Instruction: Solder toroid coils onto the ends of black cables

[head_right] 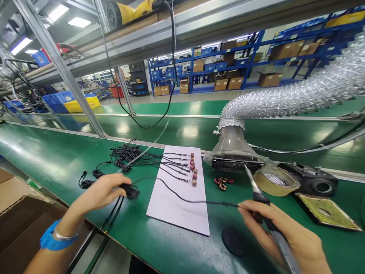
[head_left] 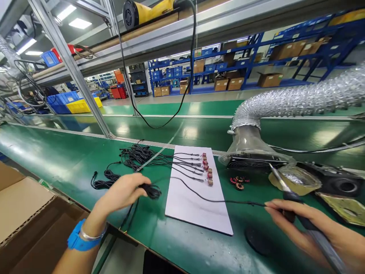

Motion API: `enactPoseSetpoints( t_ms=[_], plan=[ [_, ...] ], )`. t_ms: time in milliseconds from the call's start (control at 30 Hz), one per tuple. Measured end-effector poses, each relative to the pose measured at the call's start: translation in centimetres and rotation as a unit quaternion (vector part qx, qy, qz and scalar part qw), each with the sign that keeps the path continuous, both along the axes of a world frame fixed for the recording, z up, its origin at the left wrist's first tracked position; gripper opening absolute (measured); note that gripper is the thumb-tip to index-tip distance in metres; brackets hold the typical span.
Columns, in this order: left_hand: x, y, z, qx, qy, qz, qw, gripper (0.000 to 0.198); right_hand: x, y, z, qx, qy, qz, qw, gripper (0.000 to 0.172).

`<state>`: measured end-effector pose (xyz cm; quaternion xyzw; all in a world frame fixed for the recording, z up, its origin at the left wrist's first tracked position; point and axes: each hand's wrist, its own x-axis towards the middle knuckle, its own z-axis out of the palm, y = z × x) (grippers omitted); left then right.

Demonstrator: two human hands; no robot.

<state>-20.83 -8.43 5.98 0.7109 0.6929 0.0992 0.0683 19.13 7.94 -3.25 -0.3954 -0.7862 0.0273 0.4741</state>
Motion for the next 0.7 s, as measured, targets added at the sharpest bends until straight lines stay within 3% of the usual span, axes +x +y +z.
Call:
enactPoseSetpoints(
  t_ms=[100,167,267,367,533,700],
  plan=[
    [-2.5,0.3,2.2,0.184,0.055,0.085,0.978,0.027,-3.5,0.3,1.6,0.020,-0.005,0.074,0.997,0.015],
    [-4.7,1.3,2.3,0.217,0.108,0.152,0.958,0.030,-6.6,0.9,1.4,0.014,-0.018,0.151,0.988,0.016],
    [-7.8,4.0,0.6,0.127,0.157,0.195,0.960,0.035,-10.7,2.2,-0.5,0.027,-0.062,0.193,0.979,0.016],
    [-10.2,6.6,-1.8,0.074,0.156,0.185,0.967,0.034,-12.9,3.3,-2.5,0.033,-0.114,0.211,0.970,0.020],
    [-12.4,9.2,-4.4,0.036,0.146,0.170,0.974,0.037,-13.4,4.1,-3.7,0.028,-0.153,0.199,0.968,0.023],
    [-13.1,9.6,-5.0,-0.003,0.123,0.143,0.982,0.044,-13.3,4.4,-3.8,0.015,-0.147,0.197,0.969,0.022]
  ],
)
